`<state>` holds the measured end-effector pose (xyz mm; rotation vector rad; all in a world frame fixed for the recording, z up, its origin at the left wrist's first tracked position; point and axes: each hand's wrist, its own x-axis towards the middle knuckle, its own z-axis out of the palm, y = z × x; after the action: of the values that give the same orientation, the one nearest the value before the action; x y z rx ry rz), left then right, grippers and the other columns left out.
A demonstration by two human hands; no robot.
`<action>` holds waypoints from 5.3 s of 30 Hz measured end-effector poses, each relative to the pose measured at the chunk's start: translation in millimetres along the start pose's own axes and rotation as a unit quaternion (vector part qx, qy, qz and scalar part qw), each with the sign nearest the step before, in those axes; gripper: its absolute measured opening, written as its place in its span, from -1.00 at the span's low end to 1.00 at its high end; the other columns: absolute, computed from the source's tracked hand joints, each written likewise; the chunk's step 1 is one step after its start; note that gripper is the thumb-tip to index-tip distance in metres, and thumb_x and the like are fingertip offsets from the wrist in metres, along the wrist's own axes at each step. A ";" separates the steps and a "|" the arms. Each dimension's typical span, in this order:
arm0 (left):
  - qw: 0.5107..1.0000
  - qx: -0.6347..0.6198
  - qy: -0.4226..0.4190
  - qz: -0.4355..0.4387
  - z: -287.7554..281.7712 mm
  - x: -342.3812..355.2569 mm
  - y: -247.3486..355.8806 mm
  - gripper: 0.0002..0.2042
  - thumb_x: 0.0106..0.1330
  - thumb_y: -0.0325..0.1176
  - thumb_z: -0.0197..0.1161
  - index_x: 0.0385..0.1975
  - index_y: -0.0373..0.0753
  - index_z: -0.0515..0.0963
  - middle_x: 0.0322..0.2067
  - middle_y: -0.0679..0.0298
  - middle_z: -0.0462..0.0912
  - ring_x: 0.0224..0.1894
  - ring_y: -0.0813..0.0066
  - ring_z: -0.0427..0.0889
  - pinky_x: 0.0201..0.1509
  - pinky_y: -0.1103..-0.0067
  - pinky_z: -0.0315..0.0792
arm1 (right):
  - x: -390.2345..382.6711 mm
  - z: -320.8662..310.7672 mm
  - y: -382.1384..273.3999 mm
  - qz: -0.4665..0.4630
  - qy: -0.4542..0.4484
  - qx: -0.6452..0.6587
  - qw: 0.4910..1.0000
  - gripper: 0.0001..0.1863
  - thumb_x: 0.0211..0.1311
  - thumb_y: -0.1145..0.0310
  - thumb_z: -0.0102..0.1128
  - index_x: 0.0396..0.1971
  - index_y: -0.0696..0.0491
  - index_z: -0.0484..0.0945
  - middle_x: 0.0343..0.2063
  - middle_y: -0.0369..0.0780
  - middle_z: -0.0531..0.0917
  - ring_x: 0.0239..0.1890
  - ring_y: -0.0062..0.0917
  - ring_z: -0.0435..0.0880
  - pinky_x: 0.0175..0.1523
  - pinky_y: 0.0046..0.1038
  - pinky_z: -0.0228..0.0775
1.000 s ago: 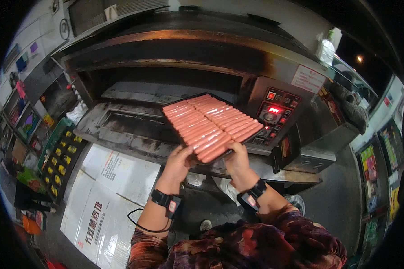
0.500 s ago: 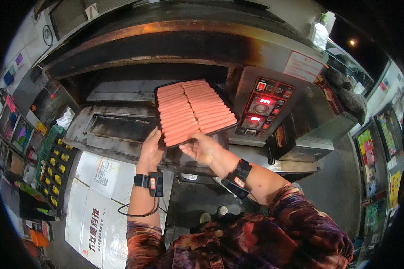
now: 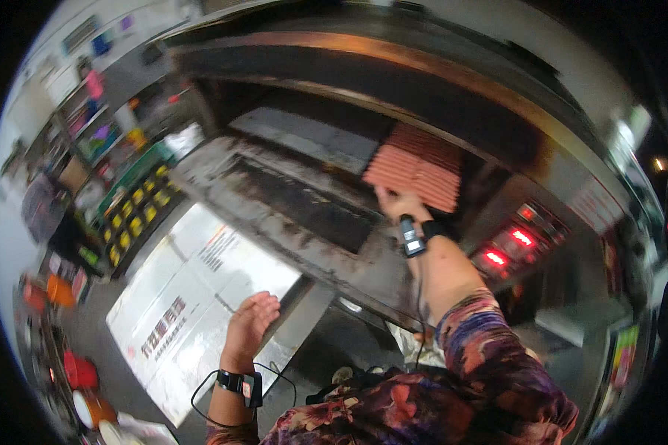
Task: The person unpacks sausages from a package and arranges them in rows on a metal tray. They then pour oil over the sausages and place the tray into an oven. The person also handles a separate tray with yellow batter and places it into the oven.
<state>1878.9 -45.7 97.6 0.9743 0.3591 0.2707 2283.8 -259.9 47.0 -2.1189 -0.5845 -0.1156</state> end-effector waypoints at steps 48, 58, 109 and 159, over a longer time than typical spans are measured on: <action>0.918 -0.105 0.306 0.228 -293.8 -507.1 100.6 -0.71 0.42 -0.30 -0.05 -0.02 -0.36 0.41 -0.18 0.14 0.59 -0.14 0.34 0.58 -0.01 0.47 0.45 | -433.2 124.5 -369.8 0.316 -0.389 0.634 0.589 -0.85 0.34 0.29 0.03 -0.27 0.04 0.51 -0.56 -0.32 0.56 -0.58 -0.59 0.49 -0.48 -0.57 0.34; 0.925 -0.131 0.296 0.200 -441.4 -544.5 196.4 -0.73 0.38 -0.29 0.04 -0.05 -0.32 0.47 -0.19 0.17 0.61 -0.14 0.35 0.59 0.01 0.46 0.45 | -487.7 277.4 -512.0 0.359 -0.458 0.555 0.595 -0.88 0.28 0.39 0.04 -0.26 0.08 0.50 -0.52 -0.28 0.61 -0.53 -0.57 0.55 -0.41 -0.54 0.42; 0.966 -0.014 0.196 -0.166 -1011.2 271.7 585.3 -0.63 0.23 0.01 0.24 -0.48 -0.14 0.31 -0.47 0.29 0.33 -0.37 0.36 0.35 -0.10 0.29 0.33 | -197.3 893.8 -706.1 0.544 0.105 0.394 0.734 -0.38 0.07 0.17 0.32 0.07 0.16 0.34 -0.21 -0.15 0.56 -0.23 -0.40 0.54 -0.20 -0.31 0.41; 0.990 -0.045 -0.133 -0.013 -719.4 -259.1 552.7 -0.44 0.05 -0.21 0.26 0.07 -0.35 0.43 0.03 0.08 0.53 0.02 0.13 0.53 0.14 0.26 0.42 | -566.2 431.6 -804.2 0.359 0.161 0.466 0.793 -0.66 0.01 0.49 0.14 -0.21 0.38 0.44 -0.38 -0.09 0.58 -0.40 -0.42 0.59 -0.35 -0.43 0.44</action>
<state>1311.2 694.1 240.7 0.9019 0.1150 0.1290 1364.8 263.1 235.2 -1.1668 0.3656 0.2087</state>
